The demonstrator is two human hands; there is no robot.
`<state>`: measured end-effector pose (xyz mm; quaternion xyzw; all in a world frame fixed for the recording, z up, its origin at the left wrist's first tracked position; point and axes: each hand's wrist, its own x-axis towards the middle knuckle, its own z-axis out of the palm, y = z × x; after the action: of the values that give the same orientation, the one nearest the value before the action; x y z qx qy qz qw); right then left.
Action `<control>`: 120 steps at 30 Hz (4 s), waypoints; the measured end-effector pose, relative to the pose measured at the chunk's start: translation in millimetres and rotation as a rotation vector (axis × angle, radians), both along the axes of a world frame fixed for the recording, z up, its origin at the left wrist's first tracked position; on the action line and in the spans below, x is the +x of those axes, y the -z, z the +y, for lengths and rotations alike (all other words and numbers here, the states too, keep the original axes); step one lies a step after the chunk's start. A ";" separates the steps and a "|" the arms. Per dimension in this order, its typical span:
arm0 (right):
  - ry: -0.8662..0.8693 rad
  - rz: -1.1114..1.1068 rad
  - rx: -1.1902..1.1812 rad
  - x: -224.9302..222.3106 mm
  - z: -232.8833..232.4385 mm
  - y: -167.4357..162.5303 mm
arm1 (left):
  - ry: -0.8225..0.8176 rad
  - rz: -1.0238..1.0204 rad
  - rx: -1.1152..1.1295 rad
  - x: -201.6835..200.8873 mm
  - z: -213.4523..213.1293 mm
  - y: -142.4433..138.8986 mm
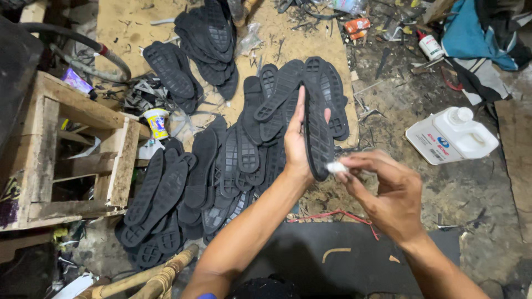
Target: The person repeatedly picks up black shoe soles from a pile, applies a liquid from a small container using a white applicator to the sole surface, and returns each sole to the pile. The process is repeated for multiple soles in a continuous cycle.
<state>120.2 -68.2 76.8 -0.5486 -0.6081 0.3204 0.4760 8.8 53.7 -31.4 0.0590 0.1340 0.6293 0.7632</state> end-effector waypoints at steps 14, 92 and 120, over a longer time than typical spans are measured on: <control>-0.118 -0.246 0.262 -9.3 -2.1 -0.8 | 0.014 -0.100 -0.004 -0.7 4.0 10.9; 0.084 -0.546 0.516 39.5 10.0 -10.6 | 0.779 -0.655 0.140 -34.1 -33.2 -53.1; 0.217 -0.545 0.476 68.2 3.0 -17.1 | 0.774 -0.544 0.048 -23.3 -38.4 -55.9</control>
<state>188.4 -65.2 93.9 -0.5490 -0.7082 -0.0398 0.4421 -14.5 15.3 24.5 -0.0448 -0.1171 0.2941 0.9475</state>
